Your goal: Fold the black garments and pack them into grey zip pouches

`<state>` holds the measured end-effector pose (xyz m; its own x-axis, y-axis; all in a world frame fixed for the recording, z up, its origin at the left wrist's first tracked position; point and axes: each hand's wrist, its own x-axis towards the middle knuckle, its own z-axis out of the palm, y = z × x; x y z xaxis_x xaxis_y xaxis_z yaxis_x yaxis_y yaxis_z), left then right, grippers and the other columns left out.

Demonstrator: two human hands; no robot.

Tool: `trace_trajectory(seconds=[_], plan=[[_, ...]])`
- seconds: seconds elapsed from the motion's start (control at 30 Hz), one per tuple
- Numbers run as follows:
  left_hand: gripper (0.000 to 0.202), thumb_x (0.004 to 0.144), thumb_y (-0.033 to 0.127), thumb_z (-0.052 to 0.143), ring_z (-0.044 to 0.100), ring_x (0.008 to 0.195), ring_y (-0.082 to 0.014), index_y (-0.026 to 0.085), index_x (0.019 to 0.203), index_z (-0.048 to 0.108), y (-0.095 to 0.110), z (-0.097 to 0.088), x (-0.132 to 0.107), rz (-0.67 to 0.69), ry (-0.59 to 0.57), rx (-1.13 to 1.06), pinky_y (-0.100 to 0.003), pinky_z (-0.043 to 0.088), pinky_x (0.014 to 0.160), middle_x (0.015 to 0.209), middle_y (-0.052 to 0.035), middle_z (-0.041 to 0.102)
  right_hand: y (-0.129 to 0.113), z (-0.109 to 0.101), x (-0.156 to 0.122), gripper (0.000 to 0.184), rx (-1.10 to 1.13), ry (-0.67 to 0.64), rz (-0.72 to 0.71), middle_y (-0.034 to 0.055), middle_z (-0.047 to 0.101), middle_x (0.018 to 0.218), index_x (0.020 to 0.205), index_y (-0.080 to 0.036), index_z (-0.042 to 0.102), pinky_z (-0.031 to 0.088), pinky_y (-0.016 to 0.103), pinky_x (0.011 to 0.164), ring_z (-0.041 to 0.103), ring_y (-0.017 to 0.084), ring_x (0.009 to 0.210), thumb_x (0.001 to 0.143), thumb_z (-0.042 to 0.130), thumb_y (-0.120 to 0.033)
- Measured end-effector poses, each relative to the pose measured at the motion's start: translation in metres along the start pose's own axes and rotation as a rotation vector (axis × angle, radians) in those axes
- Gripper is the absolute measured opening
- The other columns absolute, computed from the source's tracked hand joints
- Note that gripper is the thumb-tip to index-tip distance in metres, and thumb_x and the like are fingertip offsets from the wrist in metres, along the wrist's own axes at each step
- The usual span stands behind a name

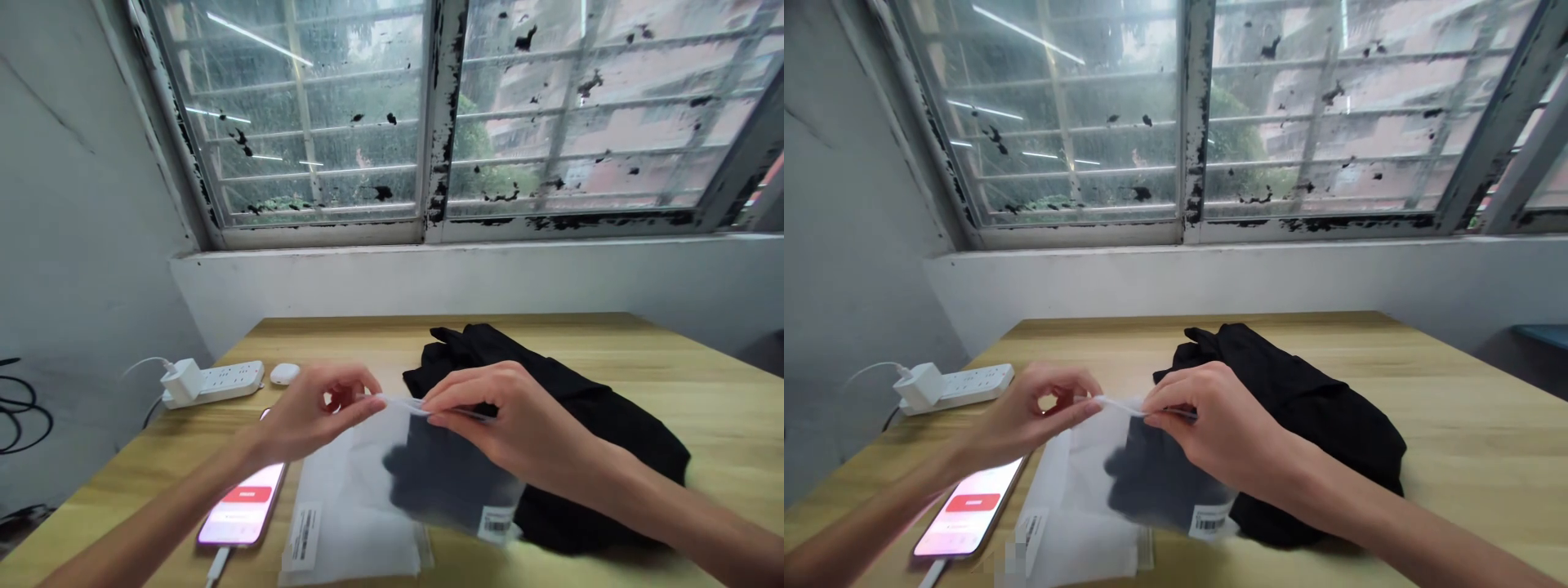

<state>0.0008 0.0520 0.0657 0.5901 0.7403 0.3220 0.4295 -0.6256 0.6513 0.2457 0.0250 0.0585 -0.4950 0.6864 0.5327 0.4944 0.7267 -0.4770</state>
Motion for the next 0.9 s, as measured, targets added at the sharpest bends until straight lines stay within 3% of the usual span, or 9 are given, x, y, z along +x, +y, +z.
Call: trace_trajectory(seconds=[0.1, 0.3, 0.5, 0.73, 0.9], plan=[[0.029, 0.092, 0.042, 0.061, 0.029, 0.048, -0.0091, 0.019, 0.076, 0.066, -0.014, 0.014, -0.016, -0.013, 0.161, -0.022, -0.022, 0.025, 0.043, 0.053, 0.0088, 0.036, 0.003, 0.011, -0.001, 0.024, -0.054, 0.026, -0.064, 0.0033, 0.082, 0.085, 0.080, -0.022, 0.081, 0.056, 0.024, 0.064, 0.075, 0.017, 0.070, 0.088, 0.066, -0.004], [0.028, 0.096, 0.043, 0.061, 0.030, 0.044, -0.0092, 0.020, 0.085, 0.072, -0.041, 0.030, -0.037, 0.104, 0.413, 0.119, -0.024, 0.027, 0.043, 0.052, 0.0087, 0.038, 0.009, 0.029, -0.002, 0.012, -0.005, 0.071, -0.137, 0.0032, 0.082, 0.088, 0.088, -0.021, 0.081, 0.060, 0.026, 0.070, 0.077, 0.018, 0.075, 0.092, 0.070, -0.018], [0.025, 0.099, 0.039, 0.057, 0.033, 0.041, -0.0084, 0.022, 0.091, 0.072, -0.049, 0.032, -0.043, 0.203, 0.411, 0.266, -0.023, 0.029, 0.041, 0.049, 0.0084, 0.047, 0.010, 0.035, -0.004, 0.019, 0.019, 0.144, -0.184, 0.0048, 0.081, 0.087, 0.088, -0.018, 0.079, 0.061, 0.025, 0.070, 0.076, 0.016, 0.074, 0.095, 0.062, -0.014], [0.010, 0.096, 0.022, 0.064, 0.035, 0.038, -0.0067, 0.021, 0.091, 0.073, -0.046, 0.035, -0.044, 0.382, 0.518, 0.196, -0.020, 0.029, 0.039, 0.045, 0.0104, 0.049, 0.006, 0.033, -0.002, 0.021, 0.003, 0.124, -0.258, 0.0051, 0.081, 0.085, 0.086, -0.016, 0.078, 0.060, 0.023, 0.068, 0.075, 0.014, 0.072, 0.094, 0.060, -0.009], [0.008, 0.095, 0.020, 0.066, 0.030, 0.038, -0.0058, 0.019, 0.090, 0.073, -0.047, 0.036, -0.042, 0.373, 0.525, 0.168, -0.019, 0.024, 0.035, 0.046, 0.0104, 0.049, 0.005, 0.038, -0.001, 0.022, 0.004, 0.124, -0.261, 0.0044, 0.080, 0.085, 0.086, -0.017, 0.078, 0.061, 0.023, 0.071, 0.075, 0.015, 0.073, 0.095, 0.059, -0.010]])
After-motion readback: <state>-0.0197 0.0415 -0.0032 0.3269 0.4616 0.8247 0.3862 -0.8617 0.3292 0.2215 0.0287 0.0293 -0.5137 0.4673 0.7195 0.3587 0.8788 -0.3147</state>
